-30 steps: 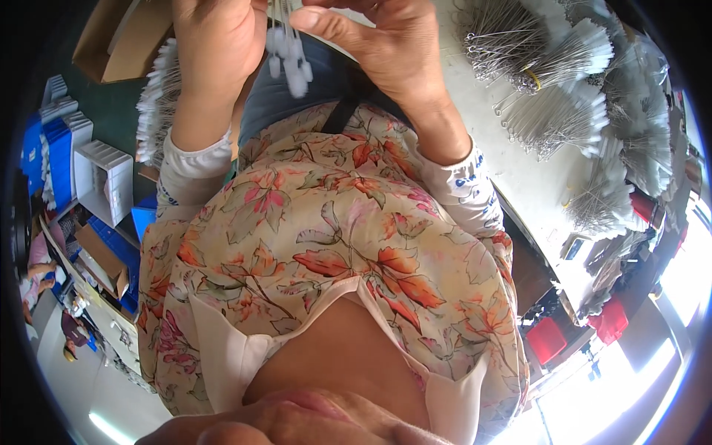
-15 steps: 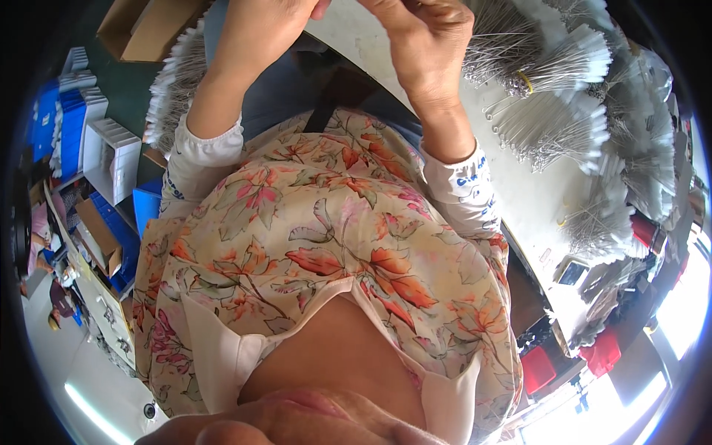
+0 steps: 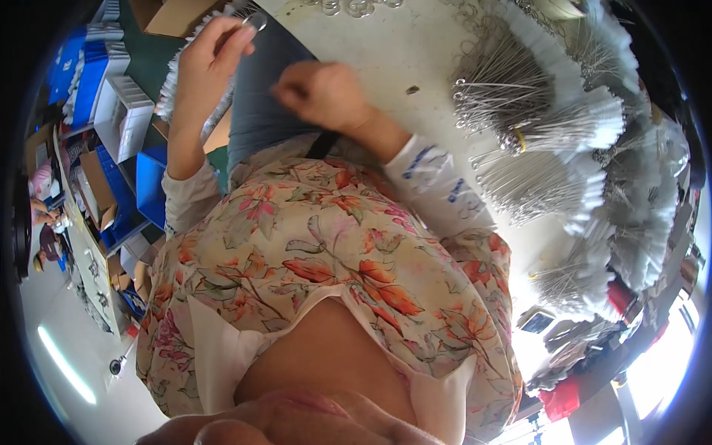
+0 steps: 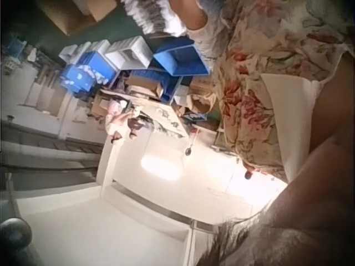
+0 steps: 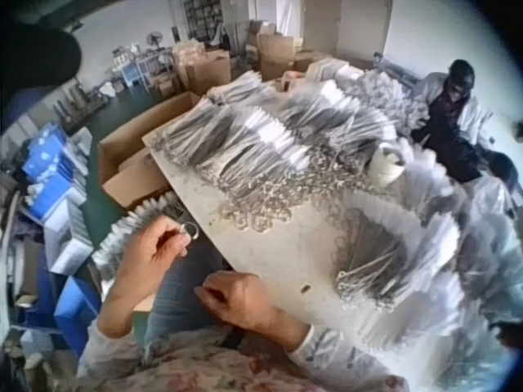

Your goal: Assembling bundles of wire brushes onto metal rings at a workshop bench.

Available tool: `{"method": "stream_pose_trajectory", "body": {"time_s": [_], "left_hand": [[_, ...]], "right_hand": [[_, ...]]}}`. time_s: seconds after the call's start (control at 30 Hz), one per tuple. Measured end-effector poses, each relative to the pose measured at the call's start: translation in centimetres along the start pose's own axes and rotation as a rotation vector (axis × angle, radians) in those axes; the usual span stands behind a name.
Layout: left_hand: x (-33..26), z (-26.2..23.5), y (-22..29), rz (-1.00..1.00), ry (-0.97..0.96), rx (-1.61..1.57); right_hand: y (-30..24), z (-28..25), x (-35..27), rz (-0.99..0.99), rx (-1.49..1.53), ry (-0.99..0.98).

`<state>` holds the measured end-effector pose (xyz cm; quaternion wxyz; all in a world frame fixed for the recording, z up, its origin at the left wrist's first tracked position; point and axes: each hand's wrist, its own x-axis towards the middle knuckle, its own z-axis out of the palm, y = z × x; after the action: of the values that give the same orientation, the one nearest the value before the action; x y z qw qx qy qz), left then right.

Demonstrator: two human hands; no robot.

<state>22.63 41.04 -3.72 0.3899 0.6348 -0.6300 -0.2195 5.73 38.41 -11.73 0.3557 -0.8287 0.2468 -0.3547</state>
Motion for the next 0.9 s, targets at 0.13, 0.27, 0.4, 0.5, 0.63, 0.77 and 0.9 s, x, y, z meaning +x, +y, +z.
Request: {"method": "stream_pose_trajectory", "body": {"time_s": [0.13,0.27,0.4,0.5,0.63,0.77,0.9], "left_hand": [[-3.3,-1.6,-1.3,-0.4,0.003,0.063],[-6.0,-1.7,-2.5,-0.665,-0.088,0.08],[-8.5,-1.6,-6.8,-0.885,-0.218,0.24],[-13.2,-2.6,-13.7,-0.879,-0.147,0.52],[-21.1,-2.8,-19.5,-0.938,0.162,0.797],[-26.5,-3.1,-24.0,-1.001,0.553,0.778],[-27.3,-4.3,-24.8,-0.942,0.769,0.746]], "right_hand": [[0.5,1.9,1.1,0.083,0.032,-0.482],[1.5,1.8,0.7,0.147,0.17,-0.732],[1.2,2.4,0.6,0.106,0.154,-0.778],[1.5,2.6,0.3,0.094,0.039,-0.752],[1.6,2.3,-0.3,0.093,-0.089,-0.782],[1.5,1.7,-0.3,0.223,-0.23,-0.831],[2.0,1.7,-0.7,0.24,-0.49,-0.94]]}}
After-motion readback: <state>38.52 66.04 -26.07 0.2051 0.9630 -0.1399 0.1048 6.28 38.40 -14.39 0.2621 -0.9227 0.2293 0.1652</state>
